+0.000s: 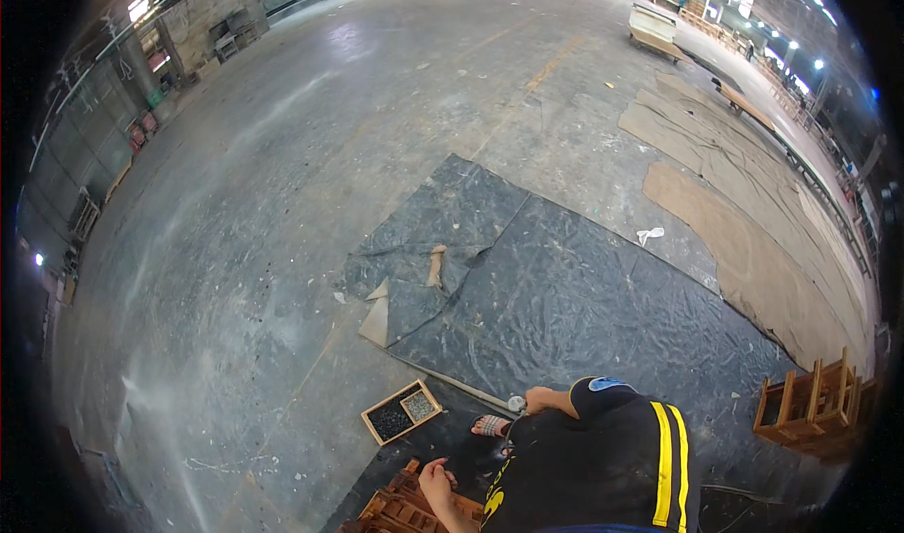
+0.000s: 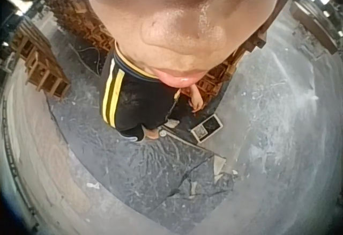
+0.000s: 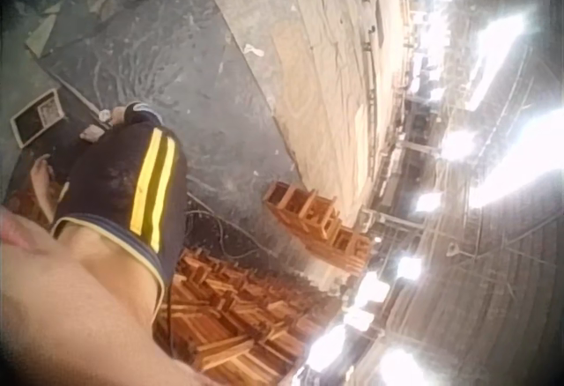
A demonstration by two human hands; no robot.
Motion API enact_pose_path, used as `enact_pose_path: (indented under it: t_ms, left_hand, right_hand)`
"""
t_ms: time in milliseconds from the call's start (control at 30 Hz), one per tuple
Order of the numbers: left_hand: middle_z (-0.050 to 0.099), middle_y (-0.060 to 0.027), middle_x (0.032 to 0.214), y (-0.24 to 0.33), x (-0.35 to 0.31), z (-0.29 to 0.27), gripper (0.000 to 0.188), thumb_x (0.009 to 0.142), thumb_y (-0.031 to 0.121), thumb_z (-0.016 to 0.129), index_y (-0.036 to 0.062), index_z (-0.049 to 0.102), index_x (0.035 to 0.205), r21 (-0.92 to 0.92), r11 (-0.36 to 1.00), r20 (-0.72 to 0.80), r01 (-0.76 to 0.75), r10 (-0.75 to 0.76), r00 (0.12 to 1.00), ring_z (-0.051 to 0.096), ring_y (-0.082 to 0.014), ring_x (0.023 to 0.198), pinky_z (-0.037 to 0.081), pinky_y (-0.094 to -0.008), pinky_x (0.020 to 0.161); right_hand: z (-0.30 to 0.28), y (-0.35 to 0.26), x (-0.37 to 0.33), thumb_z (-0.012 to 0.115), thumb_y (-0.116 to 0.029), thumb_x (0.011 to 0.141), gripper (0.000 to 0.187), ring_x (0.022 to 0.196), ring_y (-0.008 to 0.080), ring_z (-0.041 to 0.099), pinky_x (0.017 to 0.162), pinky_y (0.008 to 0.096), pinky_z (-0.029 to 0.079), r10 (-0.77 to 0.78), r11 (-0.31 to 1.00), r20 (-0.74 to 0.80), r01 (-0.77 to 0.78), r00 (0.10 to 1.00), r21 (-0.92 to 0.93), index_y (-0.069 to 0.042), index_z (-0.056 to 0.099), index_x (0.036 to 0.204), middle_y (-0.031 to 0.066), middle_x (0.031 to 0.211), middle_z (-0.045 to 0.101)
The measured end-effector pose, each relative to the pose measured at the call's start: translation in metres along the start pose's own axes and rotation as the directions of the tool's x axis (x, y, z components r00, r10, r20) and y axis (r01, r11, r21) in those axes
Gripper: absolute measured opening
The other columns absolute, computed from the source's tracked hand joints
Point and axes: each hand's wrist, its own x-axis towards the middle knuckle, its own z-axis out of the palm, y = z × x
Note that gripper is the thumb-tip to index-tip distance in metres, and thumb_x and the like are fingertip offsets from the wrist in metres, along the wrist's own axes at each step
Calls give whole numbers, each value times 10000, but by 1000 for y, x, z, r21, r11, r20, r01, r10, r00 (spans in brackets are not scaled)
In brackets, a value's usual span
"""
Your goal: Assembling wooden benches by attaching plastic feet or components using an air-powered screwdriver and screws.
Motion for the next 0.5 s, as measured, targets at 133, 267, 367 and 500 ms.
enact_pose_path:
  t_ms: [133, 267, 367, 500]
  left_hand:
    - [534, -85, 559, 8, -14, -11, 218, 918, 65, 417, -50, 599, 953, 16, 1000, -38, 4, -3, 999, 487, -141, 437, 399, -271, 414]
    - [518, -78, 554, -17, -9, -9, 228, 944, 94, 427, -51, 602, 961, -277, 960, -116, -45, 13, 993, 460, -149, 435, 388, -274, 420]
    - [544, -92, 630, -56, 1, -6, 220, 939, 81, 444, -43, 575, 1065, -578, 809, -58, -104, 86, 995, 499, -148, 535, 410, -270, 474]
    - [591, -118, 864, -128, 46, 12, 289, 932, 84, 484, -22, 499, 1200, -923, 354, 155, 151, -17, 988, 534, -170, 619, 449, -316, 511]
  right_hand:
    - [-1, -8, -6, 627, -268, 647, 398, 925, 341, 631, 774, 434, 504, -6, 999, -10, 5, 1000, -48, -58, 677, 982, 183, 980, 659]
    - [13, 0, -1, 624, -266, 659, 380, 936, 333, 631, 786, 431, 503, 73, 993, -2, -73, 997, 89, -23, 676, 947, 208, 972, 654]
    - [32, 2, 12, 616, -257, 667, 376, 920, 336, 632, 790, 436, 500, 129, 972, -109, -103, 986, 213, -23, 661, 958, 206, 954, 656]
    - [70, 10, 60, 623, -269, 675, 395, 920, 342, 626, 801, 458, 496, 95, 988, -274, -58, 957, 140, -67, 624, 1014, 186, 953, 654]
